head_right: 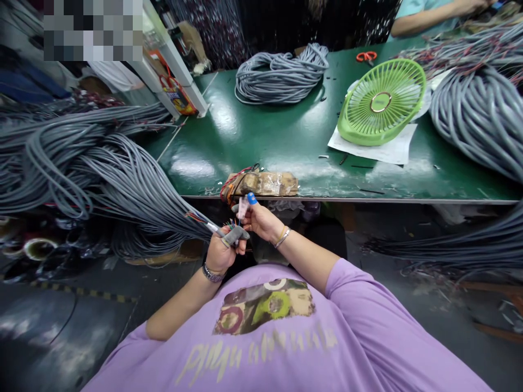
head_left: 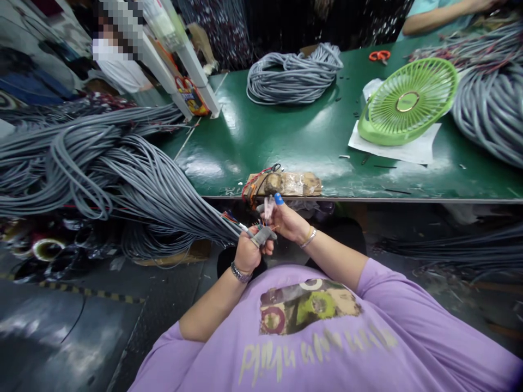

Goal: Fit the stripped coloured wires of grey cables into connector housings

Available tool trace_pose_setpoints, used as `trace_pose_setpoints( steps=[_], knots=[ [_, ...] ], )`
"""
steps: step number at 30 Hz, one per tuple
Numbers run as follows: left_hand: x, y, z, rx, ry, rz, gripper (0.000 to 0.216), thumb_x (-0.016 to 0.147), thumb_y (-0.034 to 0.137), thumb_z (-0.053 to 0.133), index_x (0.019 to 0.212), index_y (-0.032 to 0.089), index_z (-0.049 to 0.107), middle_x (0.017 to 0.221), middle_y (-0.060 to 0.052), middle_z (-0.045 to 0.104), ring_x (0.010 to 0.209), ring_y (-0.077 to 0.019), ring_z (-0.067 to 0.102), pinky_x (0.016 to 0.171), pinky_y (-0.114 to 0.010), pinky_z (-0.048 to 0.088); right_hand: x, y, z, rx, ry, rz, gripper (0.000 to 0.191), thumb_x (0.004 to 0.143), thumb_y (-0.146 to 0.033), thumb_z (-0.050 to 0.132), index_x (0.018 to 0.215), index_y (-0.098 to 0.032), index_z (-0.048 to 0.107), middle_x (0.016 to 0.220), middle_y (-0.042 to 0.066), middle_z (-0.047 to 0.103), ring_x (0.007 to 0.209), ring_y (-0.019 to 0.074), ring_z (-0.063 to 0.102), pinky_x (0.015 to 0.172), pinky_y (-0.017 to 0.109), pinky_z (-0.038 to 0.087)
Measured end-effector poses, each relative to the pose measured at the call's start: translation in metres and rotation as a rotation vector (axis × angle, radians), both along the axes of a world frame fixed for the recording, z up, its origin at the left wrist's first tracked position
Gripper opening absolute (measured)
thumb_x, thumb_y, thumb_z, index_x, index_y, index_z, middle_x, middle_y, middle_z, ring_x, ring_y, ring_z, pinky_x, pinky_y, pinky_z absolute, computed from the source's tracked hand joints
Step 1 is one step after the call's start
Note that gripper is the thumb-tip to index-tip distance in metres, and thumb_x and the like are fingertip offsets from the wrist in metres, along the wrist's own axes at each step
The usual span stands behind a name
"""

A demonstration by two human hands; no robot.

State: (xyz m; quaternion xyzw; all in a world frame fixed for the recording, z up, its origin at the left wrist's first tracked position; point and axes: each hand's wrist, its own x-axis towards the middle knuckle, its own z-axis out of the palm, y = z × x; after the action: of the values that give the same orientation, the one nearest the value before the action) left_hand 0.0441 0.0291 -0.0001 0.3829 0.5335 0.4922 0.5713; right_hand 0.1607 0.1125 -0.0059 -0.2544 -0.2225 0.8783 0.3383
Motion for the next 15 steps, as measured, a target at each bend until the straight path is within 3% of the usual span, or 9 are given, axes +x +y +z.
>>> trace_pose_setpoints(
  steps=[6,12,15],
  knots=[
    [-0.01,0.004,0.01,-0.01,-0.09,-0.162,0.037,0.071,0.049,0.07,0.065,0.013,0.065,0.04,-0.001,0.054,0.03,-0.0088,0.045,0.033,-0.02,0.028,0.001,-0.001,0.0,0.094,-0.037,-0.026,0.037,0.08,-0.051,0.065,0.084,-0.014,0.067,0.066,0.0,0.057,0.052,0.0071,0.043,0.049,0.019,0.036],
    [-0.009,0.016,0.012,-0.029,-0.171,-0.167,0.038,0.069,0.05,0.071,0.063,0.013,0.065,0.038,0.0,0.052,0.029,-0.0088,0.044,0.031,-0.019,0.028,-0.002,-0.003,-0.01,0.191,-0.069,-0.162,0.052,0.081,-0.063,0.056,0.085,-0.013,0.068,0.066,0.0,0.056,0.054,0.0081,0.042,0.052,0.021,0.036],
    [-0.005,0.018,0.01,-0.041,-0.179,-0.181,0.038,0.068,0.049,0.071,0.062,0.012,0.064,0.038,0.0,0.052,0.029,-0.0088,0.044,0.031,-0.019,0.028,-0.003,-0.001,-0.009,0.138,-0.017,-0.136,0.051,0.081,-0.064,0.057,0.085,-0.014,0.066,0.067,0.0,0.057,0.054,0.0083,0.042,0.051,0.021,0.037]
  ],
)
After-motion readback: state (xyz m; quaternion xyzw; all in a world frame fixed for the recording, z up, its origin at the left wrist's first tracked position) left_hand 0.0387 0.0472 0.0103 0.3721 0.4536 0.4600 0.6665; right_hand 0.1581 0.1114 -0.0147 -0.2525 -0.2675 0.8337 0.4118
